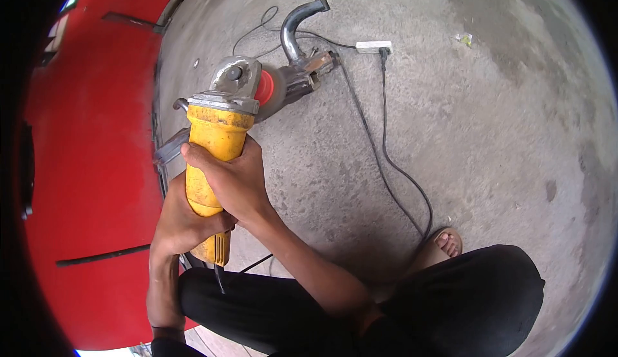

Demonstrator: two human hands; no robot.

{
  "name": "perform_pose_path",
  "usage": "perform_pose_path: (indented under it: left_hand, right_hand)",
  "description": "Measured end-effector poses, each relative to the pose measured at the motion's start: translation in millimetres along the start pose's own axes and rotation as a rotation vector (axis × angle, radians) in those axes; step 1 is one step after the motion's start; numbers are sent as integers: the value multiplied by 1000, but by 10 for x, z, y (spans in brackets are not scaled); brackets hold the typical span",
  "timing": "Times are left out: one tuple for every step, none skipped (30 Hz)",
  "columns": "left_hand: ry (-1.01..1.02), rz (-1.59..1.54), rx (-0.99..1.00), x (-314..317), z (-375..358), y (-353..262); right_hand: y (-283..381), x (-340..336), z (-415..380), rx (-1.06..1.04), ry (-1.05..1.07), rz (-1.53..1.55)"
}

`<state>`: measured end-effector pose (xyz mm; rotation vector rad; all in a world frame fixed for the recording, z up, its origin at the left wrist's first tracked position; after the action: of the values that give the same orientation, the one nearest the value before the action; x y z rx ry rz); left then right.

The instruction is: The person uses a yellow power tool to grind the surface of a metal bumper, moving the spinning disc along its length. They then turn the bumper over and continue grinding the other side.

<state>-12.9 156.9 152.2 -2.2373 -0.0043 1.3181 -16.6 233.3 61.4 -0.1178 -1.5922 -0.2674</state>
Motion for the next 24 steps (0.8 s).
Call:
perform_pose_path:
  left_hand:
    - [11,0,-6,-1,-9,-35]
    - [21,-3,-14,2,-16,-53]
    - [19,-2,-15,14,-18,-46]
    - [20,11,23,20,-10,-61]
    - [20,23,61,27,-6,-73]
    - [20,22,60,28,-7,-62]
    - [11,25,51,18,-5,-48]
    - [0,30,44,15,-8,-35]
    - [1,32,43,22,-13,-29]
    - [0,-3,6,17,-18,-12]
    - [-3,-37,-30,13,-27,5]
    - [-3,-34,-30,13,-34,-1]
    - [2,6,-6,21,-39,-26]
    - [8,43,18,29,-44,-48]
    - [9,43,17,28,-39,-62]
    - [12,43,36,27,-28,-85]
    - [16,43,57,30,-23,-103]
    - [17,41,58,35,-25,-104]
    - [3,39,39,31,-26,-95]
    - [-9,39,19,29,-26,-82]
    - [-5,41,22,37,-28,-72]
    - [-29,-3,11,38,-38,-50]
    - [-54,-48,-1,33,-47,-36]
    - [-55,-45,0,33,-54,-49]
  right_hand:
    - [-12,5,-3,-4,7,-15]
    - [7,23,-19,-1,7,-12]
    - [63,37,-53,-20,2,7]
    - [110,38,-71,-39,-6,26]
    - [118,16,-69,-34,0,4]
    - [104,15,-61,-33,-1,3]
    - [81,27,-45,-27,-2,18]
    - [62,29,-36,-22,-1,34]
    - [44,11,-24,-22,-2,36]
    - [9,-3,-8,13,8,18]
    - [-12,5,-4,47,21,1]
    - [-5,16,-24,45,22,4]
    - [32,25,-59,19,-1,11]
    - [68,28,-84,-6,-25,17]
    - [89,24,-89,-5,-27,17]
    - [121,22,-86,-27,-13,16]
    - [145,23,-84,-48,1,15]
    - [149,24,-82,-49,0,13]
    - [134,30,-75,-17,-4,25]
    - [114,34,-67,13,-8,38]
    - [89,30,-51,9,-10,39]
    - [45,21,-33,16,-2,23]
    - [24,24,-27,24,7,7]
    - [28,23,-39,22,8,10]
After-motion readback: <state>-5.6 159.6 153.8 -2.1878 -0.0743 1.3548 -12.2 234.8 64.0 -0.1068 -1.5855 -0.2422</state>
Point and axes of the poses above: each hand's wrist, its own z-axis towards the middle knuckle, its own x-axis out of the palm, y = z × x, the point moved 4 cm from there along z, towards the middle knuckle, and after that the axes turned 13 degrees about z, right-handed, at the moved point
